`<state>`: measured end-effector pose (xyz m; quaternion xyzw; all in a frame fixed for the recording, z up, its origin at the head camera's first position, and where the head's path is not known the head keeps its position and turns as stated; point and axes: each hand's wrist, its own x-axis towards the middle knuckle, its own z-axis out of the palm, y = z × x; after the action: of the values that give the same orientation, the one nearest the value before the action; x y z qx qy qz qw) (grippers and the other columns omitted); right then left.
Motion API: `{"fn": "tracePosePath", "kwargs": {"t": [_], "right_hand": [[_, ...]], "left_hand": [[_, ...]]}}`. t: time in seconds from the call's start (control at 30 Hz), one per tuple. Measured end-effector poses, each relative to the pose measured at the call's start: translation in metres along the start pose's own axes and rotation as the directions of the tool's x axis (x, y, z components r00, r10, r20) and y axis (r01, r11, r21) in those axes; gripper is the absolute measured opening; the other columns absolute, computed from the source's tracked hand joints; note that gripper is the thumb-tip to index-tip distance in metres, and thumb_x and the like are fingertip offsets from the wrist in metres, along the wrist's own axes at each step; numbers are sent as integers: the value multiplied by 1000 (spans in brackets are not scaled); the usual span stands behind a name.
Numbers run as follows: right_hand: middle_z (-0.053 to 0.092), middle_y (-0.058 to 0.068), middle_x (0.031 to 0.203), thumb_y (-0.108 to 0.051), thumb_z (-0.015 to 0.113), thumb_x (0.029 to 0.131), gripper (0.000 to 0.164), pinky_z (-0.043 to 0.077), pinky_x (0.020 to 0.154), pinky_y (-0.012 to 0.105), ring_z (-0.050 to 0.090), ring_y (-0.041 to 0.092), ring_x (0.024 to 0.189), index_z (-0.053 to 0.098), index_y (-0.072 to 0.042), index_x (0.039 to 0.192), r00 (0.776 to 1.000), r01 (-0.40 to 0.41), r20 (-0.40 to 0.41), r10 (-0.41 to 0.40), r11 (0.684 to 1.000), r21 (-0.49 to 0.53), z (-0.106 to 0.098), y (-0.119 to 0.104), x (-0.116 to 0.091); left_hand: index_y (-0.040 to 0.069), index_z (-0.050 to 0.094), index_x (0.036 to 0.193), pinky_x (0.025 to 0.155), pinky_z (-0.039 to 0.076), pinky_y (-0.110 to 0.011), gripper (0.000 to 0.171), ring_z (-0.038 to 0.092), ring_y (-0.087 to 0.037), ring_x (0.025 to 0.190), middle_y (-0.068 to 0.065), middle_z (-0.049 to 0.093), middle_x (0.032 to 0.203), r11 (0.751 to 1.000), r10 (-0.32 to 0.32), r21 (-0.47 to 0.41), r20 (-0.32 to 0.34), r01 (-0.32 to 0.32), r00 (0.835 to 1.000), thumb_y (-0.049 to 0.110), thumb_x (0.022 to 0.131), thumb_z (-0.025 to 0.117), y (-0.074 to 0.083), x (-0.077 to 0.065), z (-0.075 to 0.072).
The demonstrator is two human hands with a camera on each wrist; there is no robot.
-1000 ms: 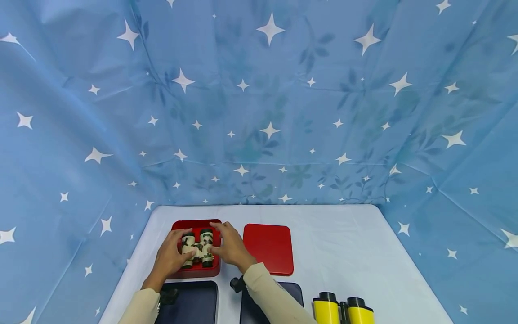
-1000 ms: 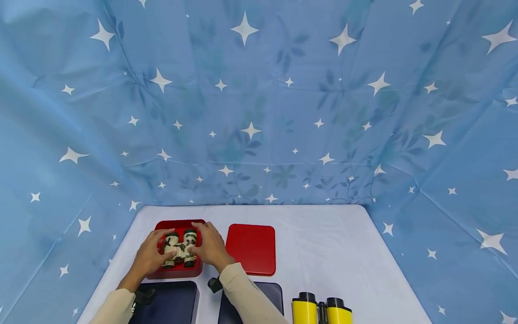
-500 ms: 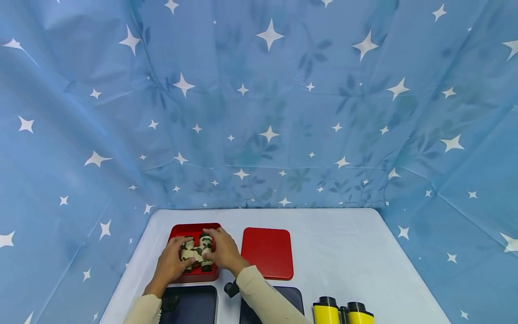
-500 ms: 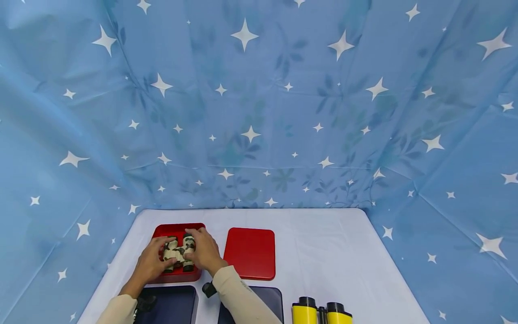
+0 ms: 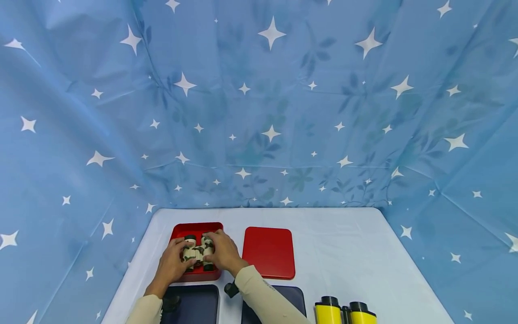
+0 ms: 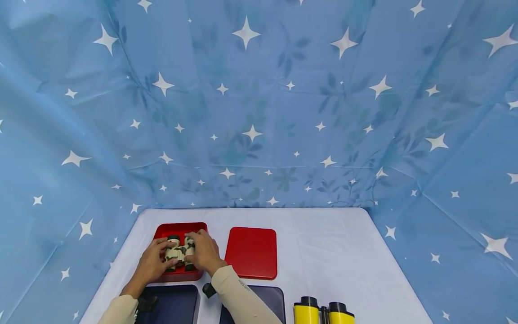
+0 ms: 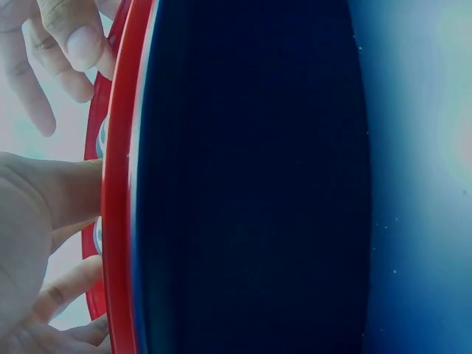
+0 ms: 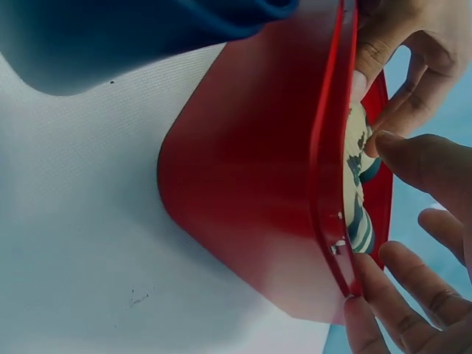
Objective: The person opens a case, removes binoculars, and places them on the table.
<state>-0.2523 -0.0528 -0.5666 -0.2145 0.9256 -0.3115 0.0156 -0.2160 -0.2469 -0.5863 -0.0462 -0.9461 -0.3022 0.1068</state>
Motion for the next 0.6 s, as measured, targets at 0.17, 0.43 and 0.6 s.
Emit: {"fn": "tracePosePath", "kwargs": {"t": [0.17, 0.43, 0.6], "right_hand": [[59, -4, 119, -33, 85, 79, 64, 50, 91, 31, 59, 10, 100, 59, -30, 137, 1000, -8, 7, 9, 999, -44, 3, -2, 1], [60, -7, 117, -38, 86, 76, 62, 43, 82, 28, 57, 5, 98, 62, -32, 134, 1000, -3, 7, 4, 994, -113, 9, -2, 2], [59, -8, 114, -37, 87, 75, 61, 42, 78, 28, 56, 5, 91, 64, -32, 131, 1000, 0, 5, 1, 993, -122, 12, -2, 2]], "left_hand": [[6, 70, 119, 93, 49, -60, 50, 59, -42, 115, -26, 51, 139, 1000, -9, -14, 20, 9, 1000, 13, 74, 88, -1, 0, -2], [10, 68, 122, 98, 46, -62, 55, 53, -46, 124, -27, 49, 139, 998, -54, -9, 69, 55, 996, 11, 72, 89, -1, 1, -3], [11, 68, 123, 100, 45, -61, 55, 53, -42, 123, -25, 51, 135, 996, -93, -3, 101, 94, 991, 10, 72, 88, -1, 2, -2]]}}
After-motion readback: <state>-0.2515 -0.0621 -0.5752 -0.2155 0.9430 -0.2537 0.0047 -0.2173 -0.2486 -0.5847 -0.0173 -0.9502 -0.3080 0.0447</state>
